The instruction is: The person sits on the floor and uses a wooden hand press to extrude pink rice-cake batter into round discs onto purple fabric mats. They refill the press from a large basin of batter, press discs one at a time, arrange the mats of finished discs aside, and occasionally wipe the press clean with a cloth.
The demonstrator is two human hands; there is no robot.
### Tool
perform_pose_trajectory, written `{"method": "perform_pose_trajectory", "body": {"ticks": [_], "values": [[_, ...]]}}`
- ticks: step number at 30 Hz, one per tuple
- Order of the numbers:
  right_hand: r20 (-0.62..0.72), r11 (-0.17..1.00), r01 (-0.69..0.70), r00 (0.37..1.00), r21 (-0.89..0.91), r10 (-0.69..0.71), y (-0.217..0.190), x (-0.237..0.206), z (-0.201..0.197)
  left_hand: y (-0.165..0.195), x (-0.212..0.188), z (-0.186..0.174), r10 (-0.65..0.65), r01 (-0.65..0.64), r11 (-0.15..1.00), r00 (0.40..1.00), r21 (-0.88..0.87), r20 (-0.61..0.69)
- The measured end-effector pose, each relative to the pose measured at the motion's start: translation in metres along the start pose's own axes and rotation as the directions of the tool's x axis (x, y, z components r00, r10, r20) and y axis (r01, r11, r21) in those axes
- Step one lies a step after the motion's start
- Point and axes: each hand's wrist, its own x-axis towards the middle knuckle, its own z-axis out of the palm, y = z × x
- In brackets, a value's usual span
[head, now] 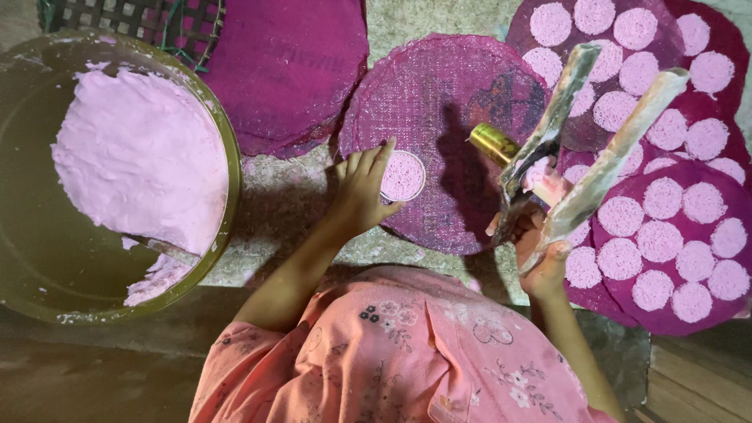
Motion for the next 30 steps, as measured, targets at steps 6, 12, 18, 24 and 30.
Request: {"method": "perform_pose_trajectory", "body": {"ticks": [6, 12, 18, 24, 30], "values": [[-0.023, 0.999, 0.029, 0.999, 0.023, -0.028, -0.005, 0.001, 0.009, 0.011, 0.016, -0.018, -0.083, 0.090, 0.973, 0.996, -0.211, 0.041], [-0.038, 0.997, 0.071, 0.997, 0.000, -0.071, -0.007, 0.003, 0.010, -0.028, 0.085, -0.018, -0.275, 0.280, 0.960, 0.952, -0.022, 0.135], [-0.029, 0.999, 0.035, 0.999, 0.035, -0.034, -0.002, -0.006, -0.002, -0.062, 0.080, 0.005, -0.537, 0.407, 0.640, 0.843, -0.652, -0.002], [-0.047, 1.000, -0.007, 0.999, 0.026, 0.008, -0.001, -0.010, -0.007, -0.019, 0.003, 0.019, -0.418, 0.268, 0.862, 0.856, -0.431, -0.305], [-0.033, 1.000, -0.001, 0.999, -0.031, 0.000, -0.009, -0.003, 0.003, 0.019, -0.028, -0.003, -0.158, 0.157, 0.968, 0.987, 0.195, -0.011]]}}
